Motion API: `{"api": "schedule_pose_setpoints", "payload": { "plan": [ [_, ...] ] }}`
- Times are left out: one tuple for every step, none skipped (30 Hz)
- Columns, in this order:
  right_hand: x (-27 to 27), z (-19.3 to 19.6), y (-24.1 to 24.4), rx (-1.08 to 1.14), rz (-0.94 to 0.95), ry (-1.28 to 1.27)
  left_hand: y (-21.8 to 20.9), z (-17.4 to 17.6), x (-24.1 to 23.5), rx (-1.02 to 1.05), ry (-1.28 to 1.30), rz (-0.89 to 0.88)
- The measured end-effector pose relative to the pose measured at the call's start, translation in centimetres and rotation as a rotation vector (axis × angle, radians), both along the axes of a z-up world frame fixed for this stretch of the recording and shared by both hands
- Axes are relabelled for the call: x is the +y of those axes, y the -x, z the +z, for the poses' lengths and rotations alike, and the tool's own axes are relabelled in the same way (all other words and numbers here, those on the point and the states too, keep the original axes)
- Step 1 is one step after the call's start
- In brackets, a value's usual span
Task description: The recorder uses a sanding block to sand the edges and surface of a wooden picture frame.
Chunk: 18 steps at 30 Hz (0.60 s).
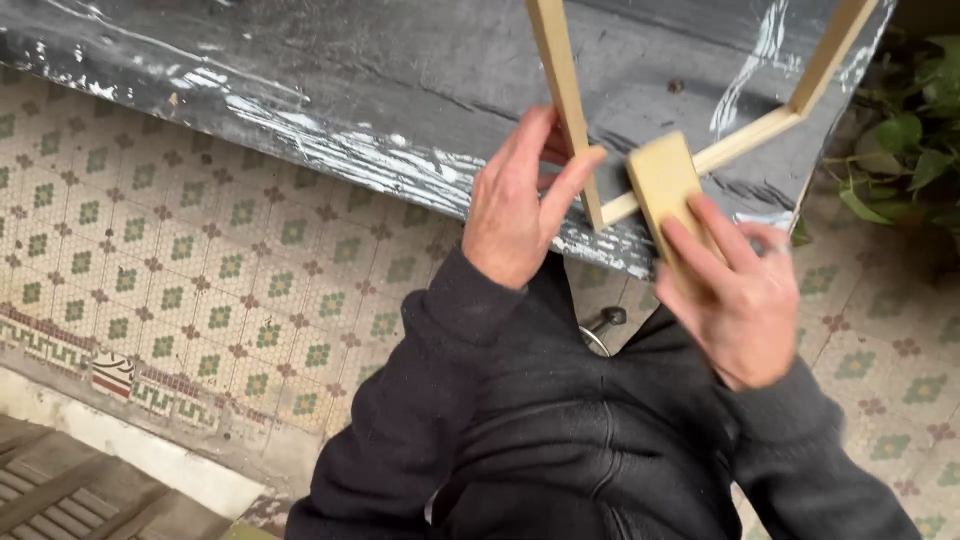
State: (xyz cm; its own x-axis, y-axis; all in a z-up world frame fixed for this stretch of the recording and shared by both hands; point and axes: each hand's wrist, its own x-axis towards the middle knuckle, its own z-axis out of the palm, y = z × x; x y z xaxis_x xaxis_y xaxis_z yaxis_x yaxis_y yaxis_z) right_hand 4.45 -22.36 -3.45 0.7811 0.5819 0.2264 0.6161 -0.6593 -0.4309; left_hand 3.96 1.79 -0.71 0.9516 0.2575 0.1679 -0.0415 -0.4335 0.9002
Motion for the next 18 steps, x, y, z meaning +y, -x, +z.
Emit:
{"api": "schedule_pose_setpoints", "payload": {
  "plan": [
    [0.9, 0.2, 0.3, 0.014, -0.007, -0.034, 0.3, -0.1, 0.0, 0.001, -0.003, 0.001],
    [1.8, 0.4, 0.2, 0.013, -0.022, -0.068, 0.0, -0.1, 0.1, -0.013, -0.007, -0.008],
    [1.4, 0.2, 0.4, 0.004, -0.034, -0.065, -0.3, -0.2, -0.1, -0.021, -0.004, -0.020],
    [1.1, 0.0, 0.5, 0.010, -0.008, -0.054, -0.4, -0.3, -0.2, -0.011, -0.009, -0.015],
    [0.9, -0.2, 0.7, 0.016, 0.019, -0.042, -0.5, -0.4, -0.2, 0.000, -0.013, -0.010],
    [0.8, -0.2, 0.2, 0.021, 0.031, -0.048, -0.4, -0.2, -0.1, 0.004, -0.019, 0.002],
    [0.7, -0.2, -0.3, -0.023, -0.002, -0.032, -0.4, -0.1, 0.0, 0.018, -0.005, 0.012],
    [0.4, -0.2, -0.6, -0.065, -0.044, -0.011, -0.3, 0.0, -0.1, 0.033, 0.016, 0.013],
    [0.9, -0.3, -0.1, -0.060, -0.042, -0.012, 0.0, 0.1, 0.0, 0.039, 0.015, 0.016],
    [1.2, -0.4, 0.2, -0.039, 0.004, -0.021, 0.0, 0.0, -0.1, 0.028, 0.005, 0.009],
    [1.6, -0.5, 0.4, -0.019, 0.049, -0.030, -0.1, 0.0, -0.1, 0.016, -0.004, 0.003],
    [0.5, -0.7, 0.2, -0.027, 0.045, -0.029, -0.3, 0.0, -0.3, 0.008, -0.004, -0.002],
    [-0.5, -0.9, 0.1, -0.024, 0.000, -0.057, -0.5, -0.1, -0.4, -0.003, -0.006, 0.000],
    [-1.3, -1.3, -0.1, -0.013, -0.028, -0.094, -0.3, -0.1, -0.4, -0.006, -0.016, 0.018],
    [-0.4, -1.1, -0.6, -0.013, -0.016, -0.101, -0.3, 0.0, -0.1, -0.006, -0.023, 0.030],
    [0.1, -0.7, -0.5, -0.046, -0.031, -0.085, 0.0, 0.1, -0.2, 0.002, -0.001, 0.030],
    [0.5, -0.3, -0.6, -0.079, -0.045, -0.069, 0.2, 0.1, -0.2, 0.010, 0.021, 0.029],
    [0.5, -0.1, 0.1, -0.085, -0.056, -0.065, 0.1, 0.1, -0.4, 0.004, 0.024, 0.019]
  ]
}}
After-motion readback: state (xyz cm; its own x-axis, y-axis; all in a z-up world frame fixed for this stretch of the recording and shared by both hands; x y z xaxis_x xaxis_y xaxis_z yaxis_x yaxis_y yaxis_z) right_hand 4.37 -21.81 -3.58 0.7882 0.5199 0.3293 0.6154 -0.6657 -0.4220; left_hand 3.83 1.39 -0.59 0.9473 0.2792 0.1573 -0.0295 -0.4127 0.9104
